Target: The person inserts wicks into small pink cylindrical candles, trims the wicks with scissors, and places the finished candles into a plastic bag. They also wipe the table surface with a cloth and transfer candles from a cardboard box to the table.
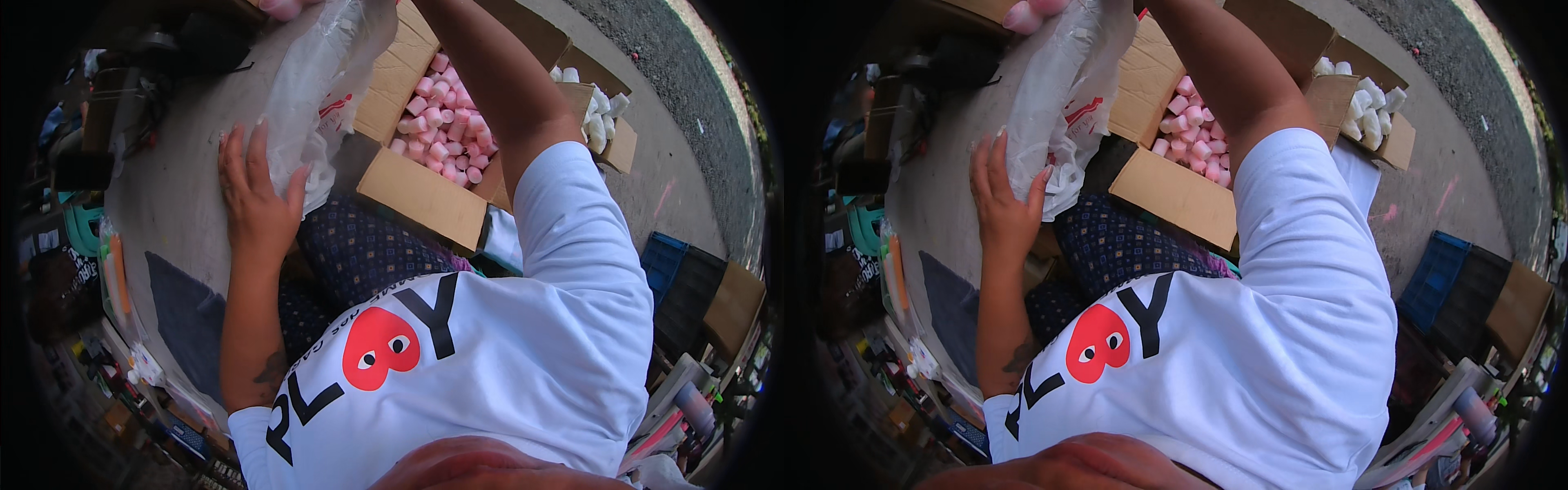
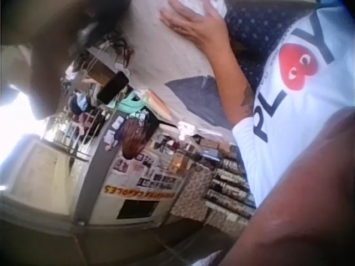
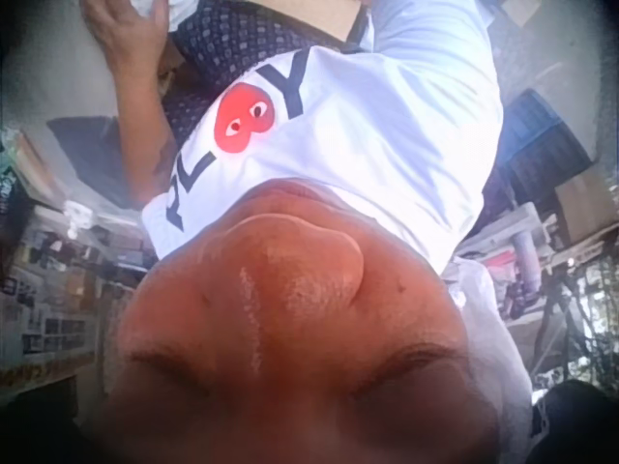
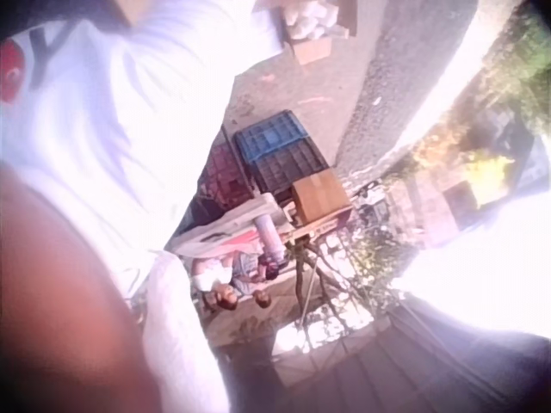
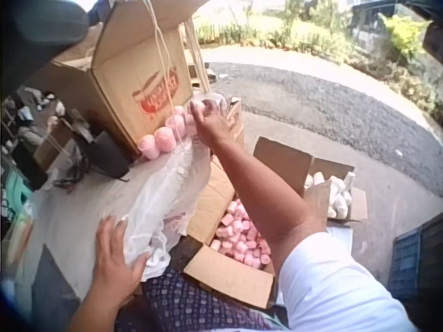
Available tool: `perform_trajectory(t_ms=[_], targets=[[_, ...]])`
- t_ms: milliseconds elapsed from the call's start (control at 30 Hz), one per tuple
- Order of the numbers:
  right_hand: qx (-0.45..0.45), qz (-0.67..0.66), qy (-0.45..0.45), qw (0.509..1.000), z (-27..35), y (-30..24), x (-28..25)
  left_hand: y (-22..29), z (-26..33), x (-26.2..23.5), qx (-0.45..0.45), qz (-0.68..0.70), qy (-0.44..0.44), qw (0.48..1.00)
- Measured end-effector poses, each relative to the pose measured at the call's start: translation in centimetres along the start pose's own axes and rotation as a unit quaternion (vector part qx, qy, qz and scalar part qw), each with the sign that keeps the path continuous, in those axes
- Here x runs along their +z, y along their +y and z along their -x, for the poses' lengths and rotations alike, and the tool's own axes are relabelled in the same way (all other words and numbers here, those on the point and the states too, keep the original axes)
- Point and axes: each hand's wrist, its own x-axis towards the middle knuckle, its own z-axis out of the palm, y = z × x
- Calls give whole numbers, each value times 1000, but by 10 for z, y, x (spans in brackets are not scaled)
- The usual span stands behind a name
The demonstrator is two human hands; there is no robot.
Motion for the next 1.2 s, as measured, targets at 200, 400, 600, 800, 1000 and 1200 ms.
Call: perform_trajectory(t_ms=[200, 400, 600, 800, 1000, 1200], targets=[[-124, 100, 149, 976, -27, 55, 30, 1, -4, -1, 6, 12, 3, 1000], [-95, -76, 22, 992, -4, 32, -9, 0, -1, -2, -5, 24, -6, 1000], [-9, 119, -60, 991, 3, -23, -32, 1, -1, -1, -14, -3, -23, 1000], [-39, 100, 25, 994, 0, 57, -43, 1, 0, -5, -22, 18, -10, 1000], [256, 331, -219, 882, 196, 217, -128, 2, -5, -3, -16, 29, -24, 999], [297, 414, -283, 813, 260, 208, -92, 3, -5, -6, -11, -4, -24, 1000]])
